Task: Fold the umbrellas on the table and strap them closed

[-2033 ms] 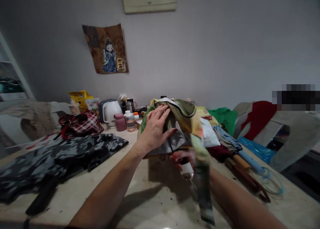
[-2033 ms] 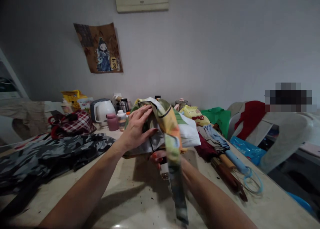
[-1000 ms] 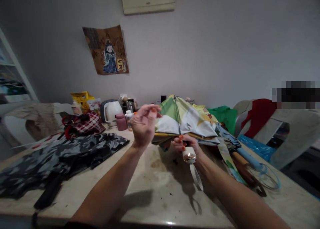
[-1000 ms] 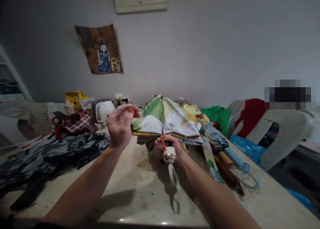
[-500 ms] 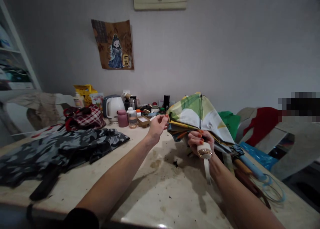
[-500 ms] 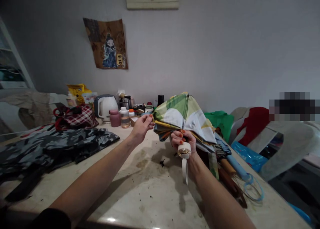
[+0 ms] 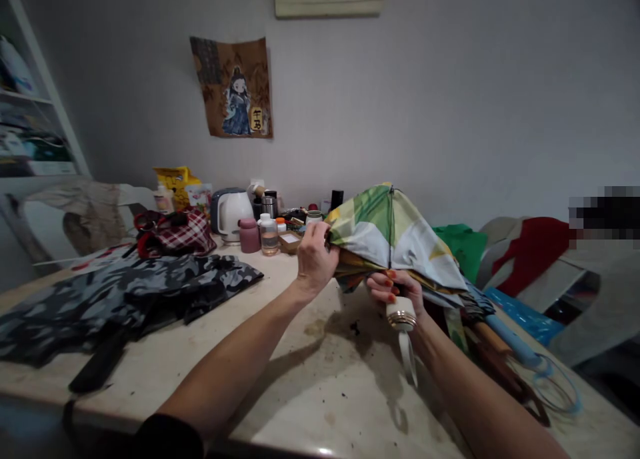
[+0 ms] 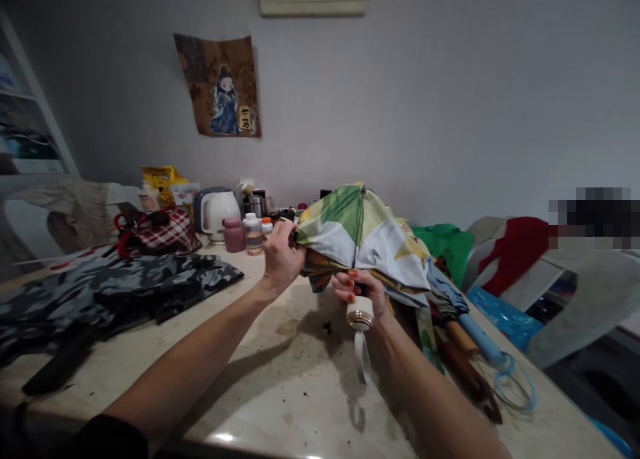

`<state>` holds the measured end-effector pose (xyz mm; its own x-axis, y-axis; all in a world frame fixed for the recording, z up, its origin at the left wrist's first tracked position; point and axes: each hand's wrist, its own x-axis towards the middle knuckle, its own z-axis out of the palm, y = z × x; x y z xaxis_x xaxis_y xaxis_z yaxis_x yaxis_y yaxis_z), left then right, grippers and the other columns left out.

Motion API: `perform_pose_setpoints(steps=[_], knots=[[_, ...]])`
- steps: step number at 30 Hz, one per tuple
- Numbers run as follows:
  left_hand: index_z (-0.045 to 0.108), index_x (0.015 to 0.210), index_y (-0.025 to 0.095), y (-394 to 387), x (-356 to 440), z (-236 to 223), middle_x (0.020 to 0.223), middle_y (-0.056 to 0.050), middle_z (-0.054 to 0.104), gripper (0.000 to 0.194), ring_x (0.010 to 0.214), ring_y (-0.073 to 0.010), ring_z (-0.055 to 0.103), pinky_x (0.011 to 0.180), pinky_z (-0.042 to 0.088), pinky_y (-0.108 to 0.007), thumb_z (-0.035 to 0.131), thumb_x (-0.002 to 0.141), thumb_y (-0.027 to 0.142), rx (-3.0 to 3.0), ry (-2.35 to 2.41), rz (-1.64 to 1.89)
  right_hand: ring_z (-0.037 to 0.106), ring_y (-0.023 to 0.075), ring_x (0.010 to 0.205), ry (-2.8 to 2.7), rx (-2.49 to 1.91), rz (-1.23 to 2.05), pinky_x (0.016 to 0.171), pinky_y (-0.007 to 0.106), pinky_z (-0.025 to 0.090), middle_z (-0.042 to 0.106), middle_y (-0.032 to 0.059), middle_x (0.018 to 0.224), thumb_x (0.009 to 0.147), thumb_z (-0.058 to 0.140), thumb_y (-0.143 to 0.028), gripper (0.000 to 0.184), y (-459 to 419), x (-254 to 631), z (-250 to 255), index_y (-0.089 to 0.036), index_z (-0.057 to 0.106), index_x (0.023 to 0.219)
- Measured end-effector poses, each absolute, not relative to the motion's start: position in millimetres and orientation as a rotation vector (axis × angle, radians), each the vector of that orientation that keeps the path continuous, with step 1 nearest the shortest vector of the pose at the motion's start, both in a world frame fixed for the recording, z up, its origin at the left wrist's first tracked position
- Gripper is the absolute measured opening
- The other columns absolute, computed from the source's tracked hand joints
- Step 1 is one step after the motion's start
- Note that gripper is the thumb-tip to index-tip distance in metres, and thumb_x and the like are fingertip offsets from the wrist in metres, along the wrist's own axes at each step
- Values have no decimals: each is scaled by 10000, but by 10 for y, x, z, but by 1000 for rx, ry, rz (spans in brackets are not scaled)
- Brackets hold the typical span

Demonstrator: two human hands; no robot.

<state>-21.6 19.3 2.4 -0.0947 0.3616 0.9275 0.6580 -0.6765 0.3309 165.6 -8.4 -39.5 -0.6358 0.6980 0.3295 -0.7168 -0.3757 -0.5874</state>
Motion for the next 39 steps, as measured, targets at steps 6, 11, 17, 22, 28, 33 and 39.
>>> perform_pose_setpoints(steps=[6, 11, 17, 22, 28, 33, 39], knots=[[495, 710, 186, 103, -262, 202, 678, 21, 530, 188, 634, -130, 514, 613, 403, -246, 603, 641, 48, -2086, -1142, -2020, 445, 44, 464, -747, 14, 2008, 441, 105, 465, 376, -63, 502, 689, 688, -102, 499, -14, 1736, -335, -212, 215, 576], [465, 668, 183, 174, -205, 193, 603, 58, 474, 176, 541, -95, 454, 530, 368, -218, 590, 624, 67, -2214, -1377, -2636, 456, 50, 461, -680, 67, 1953, 425, 118, 464, 407, -55, 506, 689, 666, -69, 488, -15, 1754, -315, -218, 215, 578], [464, 642, 178, 271, -168, 81, 562, 64, 451, 193, 524, -83, 407, 520, 309, -216, 634, 630, 88, -2112, -1455, -2524, 452, 41, 467, -695, 131, 1939, 436, 108, 458, 429, -48, 547, 701, 659, -63, 490, -54, 1734, -315, -218, 208, 588], [479, 741, 168, 241, -96, 126, 655, 43, 530, 180, 521, -65, 468, 573, 408, -223, 634, 653, 145, -2213, -1381, -3513, 431, 41, 480, -666, 167, 1906, 436, 101, 449, 434, -48, 577, 717, 629, -52, 429, -62, 1726, -316, -202, 247, 594], [520, 717, 176, 198, -187, 115, 625, 41, 518, 136, 561, -93, 471, 575, 381, -239, 629, 642, 142, -2224, -1247, -2641, 417, 36, 468, -596, 156, 1876, 418, 105, 452, 436, -46, 578, 697, 644, -34, 421, -35, 1749, -313, -195, 272, 584], [524, 652, 178, 115, -214, 168, 538, 39, 473, 133, 509, -94, 414, 533, 330, -252, 625, 688, 255, -2310, -1232, -2493, 427, 47, 477, -628, 163, 1894, 429, 119, 471, 425, -44, 566, 726, 628, -50, 413, -30, 1753, -332, -194, 272, 572], [489, 743, 178, 152, -189, 232, 713, 27, 546, 273, 611, -91, 509, 573, 410, -224, 672, 540, 185, -2396, -1022, -3446, 438, 41, 479, -672, 174, 1917, 439, 112, 465, 438, -45, 576, 724, 638, -56, 437, -58, 1735, -360, -199, 252, 581]])
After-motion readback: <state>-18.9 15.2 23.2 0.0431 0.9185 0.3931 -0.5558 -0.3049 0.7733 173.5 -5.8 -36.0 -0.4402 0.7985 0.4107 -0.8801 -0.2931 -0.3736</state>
